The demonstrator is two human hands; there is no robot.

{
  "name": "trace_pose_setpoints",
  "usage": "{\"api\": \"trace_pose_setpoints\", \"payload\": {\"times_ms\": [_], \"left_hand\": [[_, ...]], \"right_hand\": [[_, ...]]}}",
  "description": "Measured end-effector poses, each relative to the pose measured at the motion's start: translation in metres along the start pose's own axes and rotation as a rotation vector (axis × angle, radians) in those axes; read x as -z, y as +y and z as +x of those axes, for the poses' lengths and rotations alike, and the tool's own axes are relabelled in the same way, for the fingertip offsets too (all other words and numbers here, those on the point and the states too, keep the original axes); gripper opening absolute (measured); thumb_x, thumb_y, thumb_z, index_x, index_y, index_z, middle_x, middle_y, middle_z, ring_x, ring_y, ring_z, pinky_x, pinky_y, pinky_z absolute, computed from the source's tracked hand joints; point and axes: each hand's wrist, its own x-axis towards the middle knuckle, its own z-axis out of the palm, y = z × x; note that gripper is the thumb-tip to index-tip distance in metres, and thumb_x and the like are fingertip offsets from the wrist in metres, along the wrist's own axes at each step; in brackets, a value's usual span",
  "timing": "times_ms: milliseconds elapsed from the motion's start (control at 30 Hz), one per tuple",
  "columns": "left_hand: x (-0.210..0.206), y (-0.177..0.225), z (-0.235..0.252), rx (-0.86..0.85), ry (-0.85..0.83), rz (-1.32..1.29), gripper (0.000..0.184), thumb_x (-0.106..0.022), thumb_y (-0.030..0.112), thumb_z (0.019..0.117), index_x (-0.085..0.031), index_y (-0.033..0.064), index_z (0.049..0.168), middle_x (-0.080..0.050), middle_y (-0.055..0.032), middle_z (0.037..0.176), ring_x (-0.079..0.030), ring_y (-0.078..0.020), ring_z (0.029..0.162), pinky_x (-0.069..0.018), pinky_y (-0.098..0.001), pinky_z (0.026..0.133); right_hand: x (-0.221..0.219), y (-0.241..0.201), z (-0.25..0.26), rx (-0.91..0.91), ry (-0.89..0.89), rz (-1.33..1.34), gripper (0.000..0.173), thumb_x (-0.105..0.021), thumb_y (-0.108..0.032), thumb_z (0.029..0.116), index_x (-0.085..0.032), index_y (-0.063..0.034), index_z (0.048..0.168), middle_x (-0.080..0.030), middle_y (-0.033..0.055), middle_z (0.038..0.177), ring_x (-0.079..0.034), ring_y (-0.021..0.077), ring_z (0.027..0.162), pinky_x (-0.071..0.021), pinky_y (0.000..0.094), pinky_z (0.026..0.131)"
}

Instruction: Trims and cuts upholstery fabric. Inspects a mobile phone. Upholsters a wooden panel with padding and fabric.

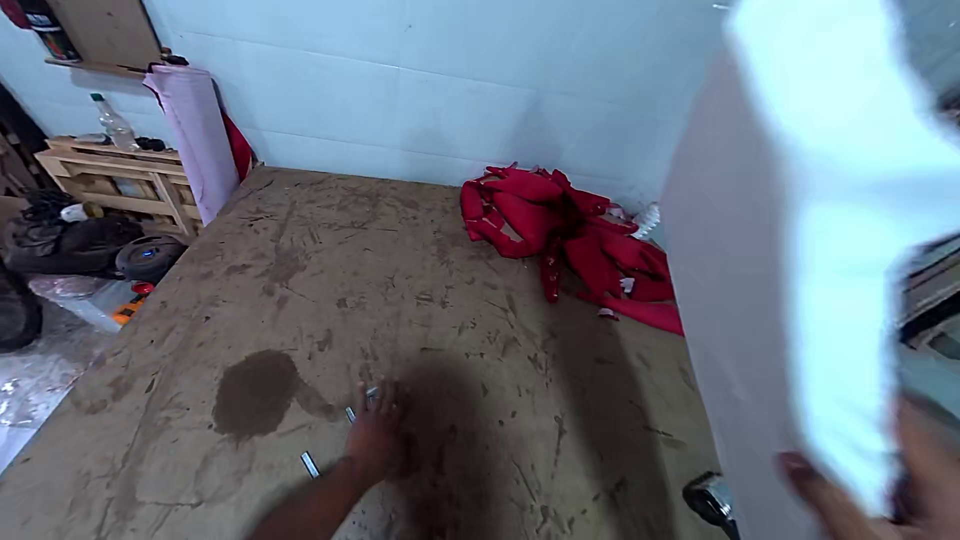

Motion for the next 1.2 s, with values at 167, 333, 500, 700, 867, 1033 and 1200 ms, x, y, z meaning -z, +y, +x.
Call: {"api": "trace_pose_setpoints", "payload": {"times_ms": [167, 333, 500, 700, 867, 1033, 1200], "left_hand": [[-0.005, -0.076, -0.057, 0.124, 0.055, 0.143, 0.059, -0.024, 0.054, 0.1067, -0.037, 0.0332, 0.160, -0.031, -0.0049, 0.168, -0.025, -0.0330, 0.156, -0.0120, -0.0700, 0.123], [0.030, -0.107, -0.136, 0.295, 0.007, 0.082, 0.054, -0.035, 0.045, 0.1053, -0.045, 0.0292, 0.156, -0.033, -0.0101, 0.167, -0.023, -0.0359, 0.156, -0.0098, -0.0715, 0.122], [0.048, -0.087, -0.173, 0.496, 0.039, -0.063, 0.058, -0.051, 0.044, 0.1022, -0.047, 0.0212, 0.155, -0.028, -0.0169, 0.167, -0.016, -0.0394, 0.157, -0.0060, -0.0703, 0.122], [0.040, 0.056, -0.155, 0.333, 0.265, -0.525, 0.046, -0.057, 0.034, 0.1003, -0.062, 0.0142, 0.141, -0.048, -0.0146, 0.156, -0.042, -0.0304, 0.147, -0.0346, -0.0512, 0.122], [0.016, 0.160, -0.119, 0.441, 0.277, -1.169, 0.046, -0.064, 0.016, 0.0973, -0.057, -0.0028, 0.139, -0.067, -0.0172, 0.129, -0.068, -0.0227, 0.115, -0.0562, -0.0424, 0.102], [0.014, 0.208, -0.074, 0.822, 0.275, -1.685, 0.055, -0.057, 0.016, 0.1039, -0.038, 0.0013, 0.154, -0.057, -0.0218, 0.143, -0.063, -0.0330, 0.122, -0.0554, -0.0522, 0.098], [0.018, 0.207, -0.051, 1.012, 0.275, -1.706, 0.033, -0.063, 0.020, 0.1029, -0.058, -0.0018, 0.127, -0.066, -0.0237, 0.119, -0.070, -0.0344, 0.098, -0.0606, -0.0503, 0.079]], "right_hand": [[-0.209, 0.033, -0.045, 0.173, -0.230, -0.047, 0.075, -0.079, -0.031, 0.0853, -0.051, -0.0099, 0.152, -0.047, 0.0186, 0.156, -0.045, 0.0333, 0.145, -0.0406, 0.0527, 0.118], [-0.346, 0.060, -0.110, 0.230, -0.464, -0.089, 0.087, -0.063, -0.070, 0.0871, -0.044, -0.0237, 0.158, -0.023, 0.0155, 0.170, -0.013, 0.0408, 0.158, -0.0072, 0.0716, 0.123], [-0.295, 0.094, -0.085, 0.029, -0.316, 0.314, 0.057, -0.064, -0.053, 0.0962, -0.067, -0.0113, 0.135, -0.051, 0.0119, 0.154, -0.042, 0.0281, 0.148, -0.0333, 0.0504, 0.123], [-0.239, 0.254, -0.091, -0.542, -0.115, 0.432, 0.054, -0.064, -0.044, 0.0982, -0.063, -0.0017, 0.133, -0.067, 0.0201, 0.128, -0.064, 0.0331, 0.120, -0.0509, 0.0550, 0.104], [-0.227, 0.252, -0.087, -0.500, -0.078, 0.406, 0.053, -0.062, -0.045, 0.0987, -0.062, -0.0067, 0.135, -0.070, 0.0131, 0.122, -0.069, 0.0274, 0.111, -0.0572, 0.0510, 0.096], [-0.288, 0.204, -0.081, -0.626, -0.150, 0.351, 0.073, -0.064, -0.059, 0.0917, -0.056, -0.0100, 0.145, -0.064, 0.0174, 0.133, -0.062, 0.0344, 0.121, -0.0507, 0.0572, 0.103], [-0.319, 0.194, -0.078, -0.645, -0.015, 0.185, 0.059, -0.064, -0.056, 0.0939, -0.068, -0.0103, 0.131, -0.065, 0.0175, 0.125, -0.063, 0.0355, 0.116, -0.0536, 0.0577, 0.095]]}}
